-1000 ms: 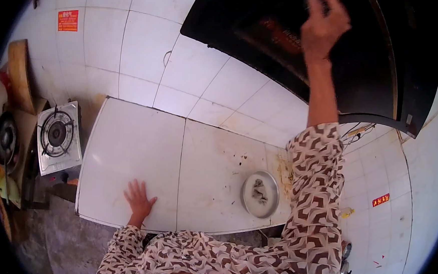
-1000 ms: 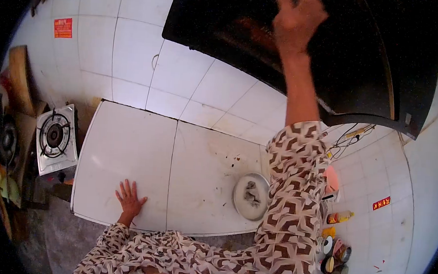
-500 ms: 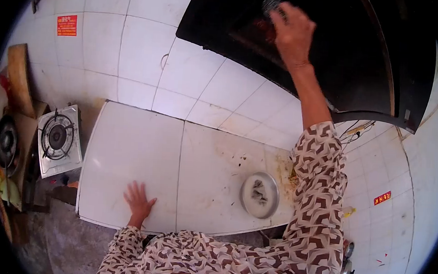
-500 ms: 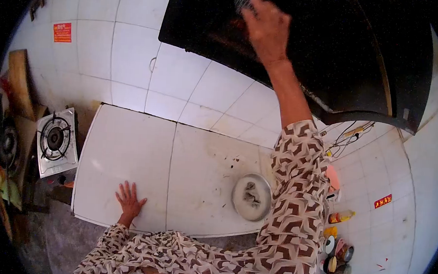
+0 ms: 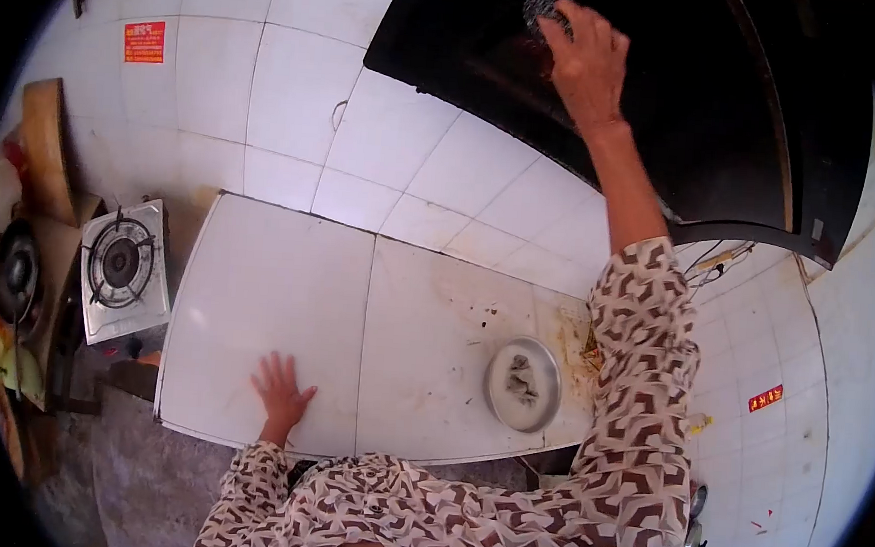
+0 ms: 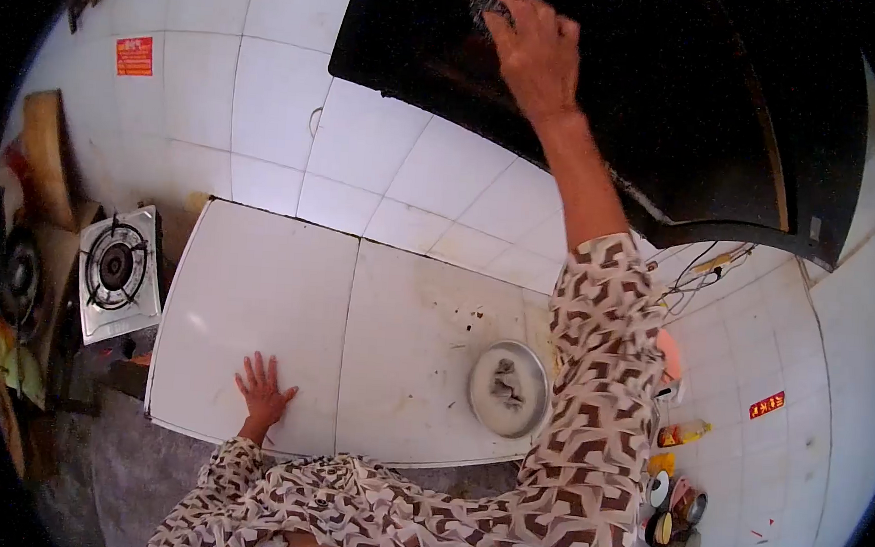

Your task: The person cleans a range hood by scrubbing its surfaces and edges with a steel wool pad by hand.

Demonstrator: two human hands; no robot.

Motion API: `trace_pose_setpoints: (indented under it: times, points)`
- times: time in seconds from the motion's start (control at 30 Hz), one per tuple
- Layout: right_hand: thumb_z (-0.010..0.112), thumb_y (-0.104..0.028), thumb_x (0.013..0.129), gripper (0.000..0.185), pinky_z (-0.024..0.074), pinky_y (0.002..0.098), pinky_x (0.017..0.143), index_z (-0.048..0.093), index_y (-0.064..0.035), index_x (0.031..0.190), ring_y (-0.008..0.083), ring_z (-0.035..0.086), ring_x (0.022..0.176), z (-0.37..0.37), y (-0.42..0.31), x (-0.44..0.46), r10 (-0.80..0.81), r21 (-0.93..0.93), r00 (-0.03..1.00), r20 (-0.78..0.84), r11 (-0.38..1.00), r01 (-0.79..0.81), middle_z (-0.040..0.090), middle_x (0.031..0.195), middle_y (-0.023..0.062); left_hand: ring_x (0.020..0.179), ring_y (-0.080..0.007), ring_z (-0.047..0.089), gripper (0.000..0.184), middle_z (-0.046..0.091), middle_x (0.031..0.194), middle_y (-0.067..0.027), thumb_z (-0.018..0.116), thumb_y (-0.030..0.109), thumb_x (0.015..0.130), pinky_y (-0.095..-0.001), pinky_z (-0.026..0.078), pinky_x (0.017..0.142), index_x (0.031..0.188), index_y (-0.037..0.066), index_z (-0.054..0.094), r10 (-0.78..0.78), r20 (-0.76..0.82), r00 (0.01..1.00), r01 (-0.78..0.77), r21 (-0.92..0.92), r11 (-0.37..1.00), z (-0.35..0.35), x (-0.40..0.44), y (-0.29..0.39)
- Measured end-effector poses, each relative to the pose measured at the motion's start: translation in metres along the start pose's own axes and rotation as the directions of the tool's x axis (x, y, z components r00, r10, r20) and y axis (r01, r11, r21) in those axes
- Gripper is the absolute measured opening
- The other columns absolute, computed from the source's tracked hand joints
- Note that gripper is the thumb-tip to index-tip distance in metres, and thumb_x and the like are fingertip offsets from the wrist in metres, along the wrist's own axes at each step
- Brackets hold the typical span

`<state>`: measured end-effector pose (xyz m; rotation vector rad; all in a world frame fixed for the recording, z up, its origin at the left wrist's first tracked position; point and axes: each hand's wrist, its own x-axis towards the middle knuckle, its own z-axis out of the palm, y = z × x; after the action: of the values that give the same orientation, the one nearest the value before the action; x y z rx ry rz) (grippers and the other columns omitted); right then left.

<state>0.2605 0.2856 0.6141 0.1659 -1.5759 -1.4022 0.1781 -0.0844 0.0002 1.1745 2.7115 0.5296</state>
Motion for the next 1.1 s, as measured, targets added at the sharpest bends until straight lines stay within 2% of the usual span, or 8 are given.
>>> trace_pose_setpoints:
  times: [0.2, 0.27, 0.43, 0.53, 0.67, 0.97, 1.07, 1.1]
  points:
    - [0.052, 0.001, 0.088, 0.017, 0.0401, 0.0445, 0.086, 0.061, 0.0040, 0.103, 0.0391, 0.052, 0.097, -0.053, 0.040, 0.121, 0.147, -0.089, 0.894, -0.423, 0.975, -0.203, 0.054, 0.110, 0.0226, 0.144, -0.0378, -0.007, 0.094, -0.001, 0.158, -0.0151, 0.057, 0.062, 0.081, -0.0649, -0.006, 0.107, 0.152, 0.015, 0.016, -0.058, 0.087, 0.995, 0.058, 0.004, 0.998, -0.011, 0.001, 0.009]
    - [0.051, -0.001, 0.089, 0.015, 0.0408, 0.0450, 0.083, 0.061, 0.0039, 0.099, 0.0402, 0.053, 0.094, -0.051, 0.003, 0.130, 0.693, 0.660, 0.664, -0.281, 0.641, -0.391, 0.056, 0.105, 0.0236, 0.144, -0.0379, -0.007, 0.094, -0.001, 0.158, -0.0151, 0.057, 0.062, 0.081, -0.0652, -0.006, 0.107, 0.152, 0.015, 0.017, -0.059, 0.086, 0.995, 0.059, 0.000, 0.998, -0.011, 0.000, 0.008]
    - [0.048, -0.013, 0.093, 0.019, 0.0412, 0.0474, 0.078, 0.055, 0.0055, 0.091, 0.0432, 0.054, 0.088, -0.031, -0.050, 0.094, 0.601, 0.610, 0.732, 0.319, 0.461, -0.644, 0.058, 0.092, 0.0270, 0.144, -0.0403, -0.002, 0.094, 0.005, 0.157, -0.0182, 0.060, 0.059, 0.079, -0.0676, -0.001, 0.107, 0.150, 0.013, 0.020, -0.011, -0.001, 1.000, 0.011, 0.002, 1.000, -0.001, -0.002, 0.005]
    - [0.058, -0.018, 0.092, 0.015, 0.0436, 0.0395, 0.075, 0.060, -0.0110, 0.105, 0.0252, 0.055, 0.095, 0.039, -0.081, 0.025, 0.215, 0.201, 0.970, -0.115, 0.961, -0.190, 0.057, 0.108, 0.0100, 0.144, -0.0404, -0.002, 0.093, 0.005, 0.157, -0.0181, 0.060, 0.059, 0.080, -0.0675, 0.000, 0.107, 0.150, 0.013, 0.020, -0.009, -0.004, 1.000, 0.009, -0.012, 1.000, -0.001, 0.001, 0.003]
    - [0.049, -0.007, 0.093, 0.019, 0.0427, 0.0440, 0.083, 0.057, 0.0069, 0.103, 0.0403, 0.053, 0.095, -0.019, -0.001, 0.124, 0.269, 0.027, 0.867, -0.419, 0.958, -0.284, 0.056, 0.105, 0.0248, 0.144, -0.0404, -0.001, 0.093, 0.005, 0.157, -0.0176, 0.060, 0.059, 0.079, -0.0676, 0.000, 0.107, 0.150, 0.013, 0.020, 0.003, -0.042, 0.999, -0.002, 0.005, 1.000, 0.003, 0.000, 0.003]
    - [0.054, -0.008, 0.093, 0.023, 0.0418, 0.0431, 0.086, 0.059, 0.0076, 0.109, 0.0385, 0.053, 0.098, 0.016, -0.051, 0.053, 0.275, 0.203, 0.950, -0.149, 0.949, -0.242, 0.056, 0.109, 0.0232, 0.144, -0.0405, 0.000, 0.093, 0.007, 0.157, -0.0177, 0.059, 0.062, 0.079, -0.0672, 0.001, 0.107, 0.150, 0.014, 0.022, 0.010, -0.053, 0.999, -0.010, 0.003, 1.000, 0.005, -0.002, 0.001]
    - [0.056, -0.004, 0.090, 0.020, 0.0440, 0.0424, 0.084, 0.061, 0.0051, 0.108, 0.0361, 0.055, 0.096, -0.006, -0.016, 0.109, 0.636, 0.476, 0.739, -0.221, 0.732, -0.488, 0.057, 0.109, 0.0207, 0.144, -0.0404, 0.000, 0.093, 0.008, 0.157, -0.0174, 0.059, 0.062, 0.079, -0.0663, 0.000, 0.108, 0.150, 0.014, 0.023, -0.010, -0.015, 1.000, 0.010, 0.022, 1.000, -0.004, 0.001, 0.006]
    - [0.058, -0.006, 0.090, 0.022, 0.0437, 0.0422, 0.086, 0.060, 0.0049, 0.109, 0.0360, 0.055, 0.097, -0.020, 0.000, 0.124, 0.236, 0.044, 0.888, -0.395, 0.970, -0.239, 0.057, 0.108, 0.0214, 0.144, -0.0404, 0.000, 0.093, 0.008, 0.157, -0.0173, 0.059, 0.062, 0.079, -0.0660, -0.001, 0.108, 0.150, 0.014, 0.023, -0.013, -0.002, 1.000, 0.013, 0.034, 0.999, -0.004, 0.002, 0.009]
